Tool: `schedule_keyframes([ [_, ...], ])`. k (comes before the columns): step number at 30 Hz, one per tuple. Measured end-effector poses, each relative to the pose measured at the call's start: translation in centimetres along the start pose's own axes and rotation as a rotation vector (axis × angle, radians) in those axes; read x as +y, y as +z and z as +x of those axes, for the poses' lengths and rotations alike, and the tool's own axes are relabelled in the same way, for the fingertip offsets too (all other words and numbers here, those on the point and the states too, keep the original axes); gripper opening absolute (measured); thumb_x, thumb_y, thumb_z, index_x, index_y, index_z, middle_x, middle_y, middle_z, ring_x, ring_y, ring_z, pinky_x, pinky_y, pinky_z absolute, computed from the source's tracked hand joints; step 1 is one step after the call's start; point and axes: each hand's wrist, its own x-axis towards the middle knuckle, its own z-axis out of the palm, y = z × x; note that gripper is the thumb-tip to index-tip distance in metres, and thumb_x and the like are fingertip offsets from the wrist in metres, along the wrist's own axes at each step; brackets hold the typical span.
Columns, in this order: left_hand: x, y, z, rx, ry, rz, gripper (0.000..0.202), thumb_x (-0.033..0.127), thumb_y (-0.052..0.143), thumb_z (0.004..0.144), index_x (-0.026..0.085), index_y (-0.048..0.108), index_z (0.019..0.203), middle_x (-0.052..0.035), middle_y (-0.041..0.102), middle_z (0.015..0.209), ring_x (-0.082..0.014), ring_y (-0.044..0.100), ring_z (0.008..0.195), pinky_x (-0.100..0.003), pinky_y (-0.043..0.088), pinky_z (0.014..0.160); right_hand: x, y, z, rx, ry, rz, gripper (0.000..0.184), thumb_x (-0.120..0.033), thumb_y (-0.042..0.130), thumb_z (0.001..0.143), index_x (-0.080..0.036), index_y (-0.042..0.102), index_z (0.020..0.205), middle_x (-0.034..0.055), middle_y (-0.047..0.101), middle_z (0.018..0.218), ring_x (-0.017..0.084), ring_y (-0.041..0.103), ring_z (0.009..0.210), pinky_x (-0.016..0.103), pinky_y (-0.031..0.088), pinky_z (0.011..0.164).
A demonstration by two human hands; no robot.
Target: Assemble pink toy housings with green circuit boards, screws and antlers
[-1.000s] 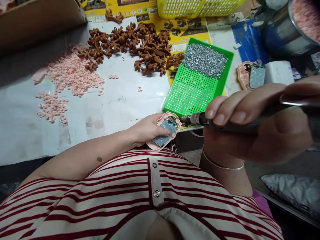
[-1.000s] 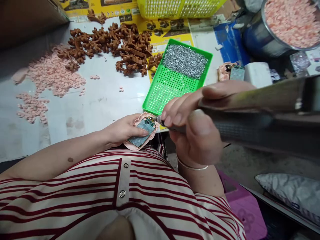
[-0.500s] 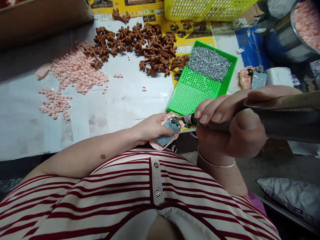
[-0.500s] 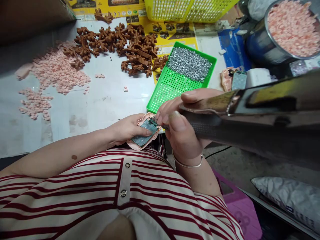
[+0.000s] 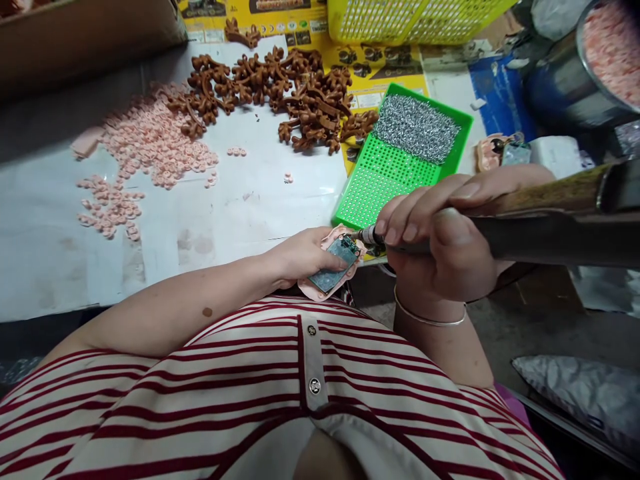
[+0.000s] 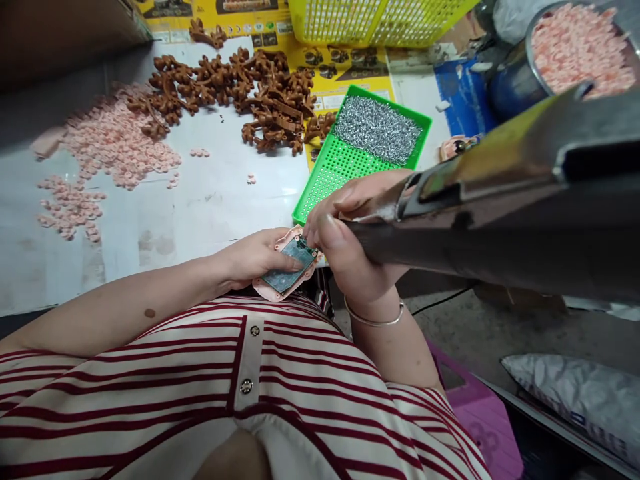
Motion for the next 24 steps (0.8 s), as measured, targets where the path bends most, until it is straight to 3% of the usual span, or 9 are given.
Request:
schedule_keyframes([
  [5, 0.1, 0.0, 0.0, 0.012, 0.0, 0.025, 0.022, 0.006, 0.066, 0.069, 0.015, 0.062, 0.089, -0.0016, 0.069, 0.075, -0.0139, 0.064, 0.064, -0.027, 0.051, 0.066, -0.5, 0.5, 0.1, 0.028, -0.006, -0.036, 0.016, -0.031, 0.076, 0.08, -0.033, 0.066, 0.093, -0.0093, 0.049, 0.056, 0.013, 0.044, 0.037, 0.029, 0.044, 0.036],
  [8, 0.2, 0.0, 0.0, 0.014, -0.022, 0.034, 0.021, 0.007, 0.066, 0.07, 0.015, 0.063, 0.089, -0.0019, 0.069, 0.074, -0.0135, 0.063, 0.061, -0.027, 0.05, 0.063, -1.4, 0.3, 0.3, 0.062, -0.015, -0.043, 0.01, -0.031, 0.073, 0.083, -0.028, 0.064, 0.08, -0.0078, 0.048, 0.055, 0.012, 0.045, 0.04, 0.029, 0.045, 0.039],
  [13, 0.2, -0.2, 0.0, 0.001, -0.038, 0.043, 0.024, 0.011, 0.068, 0.07, 0.014, 0.063, 0.093, -0.0045, 0.07, 0.079, -0.0139, 0.063, 0.062, -0.026, 0.05, 0.06, -0.8, -2.1, 1.4, 0.135, -0.198, -0.241, 0.035, -0.031, 0.058, 0.093, -0.023, 0.051, 0.06, -0.0051, 0.042, 0.054, 0.01, 0.045, 0.044, 0.025, 0.042, 0.042],
  [17, 0.2, -0.3, -0.1, 0.004, -0.05, 0.061, 0.025, 0.014, 0.071, 0.069, 0.014, 0.063, 0.093, -0.0049, 0.07, 0.08, -0.0136, 0.063, 0.06, -0.024, 0.049, 0.056, 1.4, -3.9, 1.4, 0.321, -0.218, -0.391, 0.011, -0.036, 0.065, 0.09, -0.029, 0.058, 0.086, -0.0077, 0.039, 0.053, 0.01, 0.037, 0.041, 0.028, 0.041, 0.043],
  [20, 0.4, -0.3, -0.2, 0.002, -0.07, 0.06, 0.029, 0.018, 0.073, 0.068, 0.015, 0.064, 0.096, -0.0042, 0.07, 0.081, -0.0135, 0.062, 0.058, -0.022, 0.046, 0.048, 2.4, -4.5, 0.9, 0.41, -0.124, -0.484, 0.026, -0.049, 0.067, 0.088, -0.032, 0.056, 0.105, -0.0063, 0.045, 0.061, 0.012, 0.042, 0.047, 0.039, 0.05, 0.055],
  [24, 0.6, -0.1, -0.4, -0.001, -0.089, 0.058, 0.031, 0.017, 0.073, 0.069, 0.016, 0.063, 0.098, -0.0028, 0.069, 0.08, -0.0123, 0.06, 0.056, -0.02, 0.044, 0.045, 2.5, -4.8, 0.4, 0.383, -0.073, -0.654, 0.034, -0.058, 0.059, 0.091, -0.031, 0.051, 0.11, 0.0031, 0.06, 0.09, 0.013, 0.049, 0.053, 0.043, 0.052, 0.058],
])
